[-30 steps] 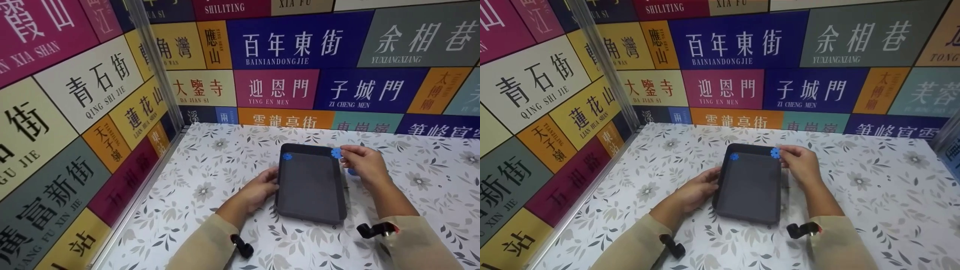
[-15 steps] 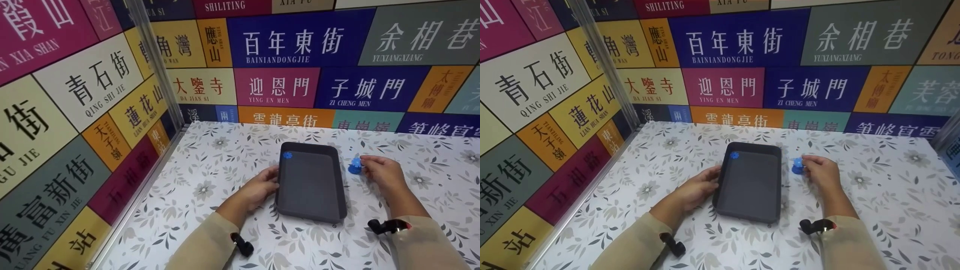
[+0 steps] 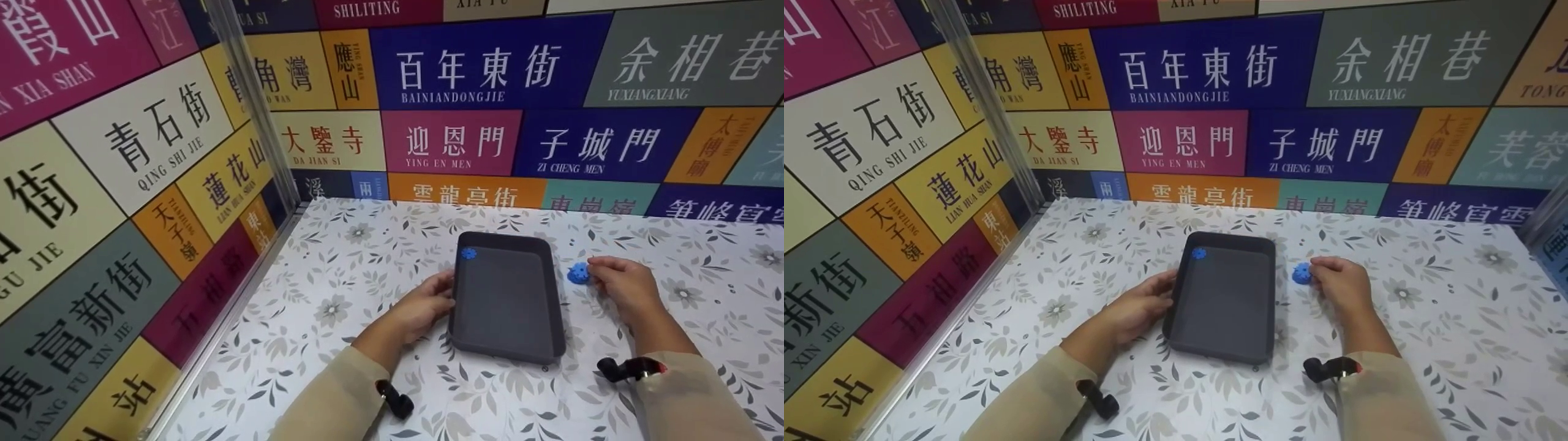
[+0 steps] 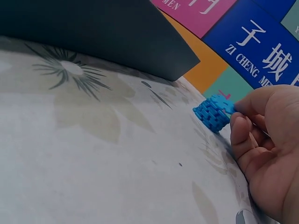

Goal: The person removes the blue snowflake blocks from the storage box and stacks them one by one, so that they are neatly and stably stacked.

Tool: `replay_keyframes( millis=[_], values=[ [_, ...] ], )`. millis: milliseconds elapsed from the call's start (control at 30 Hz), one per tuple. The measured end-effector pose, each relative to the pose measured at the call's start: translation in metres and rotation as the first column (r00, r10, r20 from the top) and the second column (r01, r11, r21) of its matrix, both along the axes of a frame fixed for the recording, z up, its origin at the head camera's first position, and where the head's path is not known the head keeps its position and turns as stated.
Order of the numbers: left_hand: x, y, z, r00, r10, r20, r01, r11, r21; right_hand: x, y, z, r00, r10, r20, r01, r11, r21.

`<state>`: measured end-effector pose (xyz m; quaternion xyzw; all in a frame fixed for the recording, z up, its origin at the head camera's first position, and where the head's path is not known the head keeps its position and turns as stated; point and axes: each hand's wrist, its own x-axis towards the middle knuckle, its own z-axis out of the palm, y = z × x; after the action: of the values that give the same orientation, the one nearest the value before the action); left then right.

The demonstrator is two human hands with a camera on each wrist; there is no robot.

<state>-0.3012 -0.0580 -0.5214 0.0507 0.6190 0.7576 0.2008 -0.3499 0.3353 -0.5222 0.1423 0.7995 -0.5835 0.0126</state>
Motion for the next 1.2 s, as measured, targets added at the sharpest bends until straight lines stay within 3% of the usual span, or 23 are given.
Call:
replay_keyframes(
  millis=[400, 567, 700, 767, 967, 1200],
  values=[
    [0.0, -0.001, 0.0, 0.999, -0.028, -0.024, 0.028, 1.0, -0.003, -0.003, 0.0, 0.001, 0.997, -0.062, 0.056, 0.061, 0.998, 0.013],
    [0.0, 0.0, -0.001, 0.999, -0.025, -0.024, 0.025, 1.0, 0.01, 0.001, -0.008, 0.008, 0.991, -0.116, -0.067, 0.103, 0.979, -0.175],
    [0.0, 0.0, 0.0, 1.0, -0.021, -0.02, 0.021, 1.0, 0.006, 0.005, -0.021, 0.017, 0.978, -0.112, -0.176, 0.045, 0.938, -0.344],
    [0.0, 0.0, 0.001, 1.0, -0.018, -0.018, 0.018, 1.0, 0.006, 0.007, -0.028, 0.022, 0.977, -0.089, -0.195, 0.009, 0.925, -0.379],
    [0.0, 0.0, 0.001, 1.0, -0.011, -0.015, 0.011, 1.0, 0.009, 0.014, -0.051, 0.034, 0.976, -0.013, -0.218, -0.079, 0.909, -0.409],
    [0.0, 0.0, 0.0, 1.0, -0.003, 0.011, 0.003, 1.0, 0.0, 0.02, -0.078, 0.043, 0.957, 0.057, -0.283, -0.185, 0.875, -0.448]
  ],
)
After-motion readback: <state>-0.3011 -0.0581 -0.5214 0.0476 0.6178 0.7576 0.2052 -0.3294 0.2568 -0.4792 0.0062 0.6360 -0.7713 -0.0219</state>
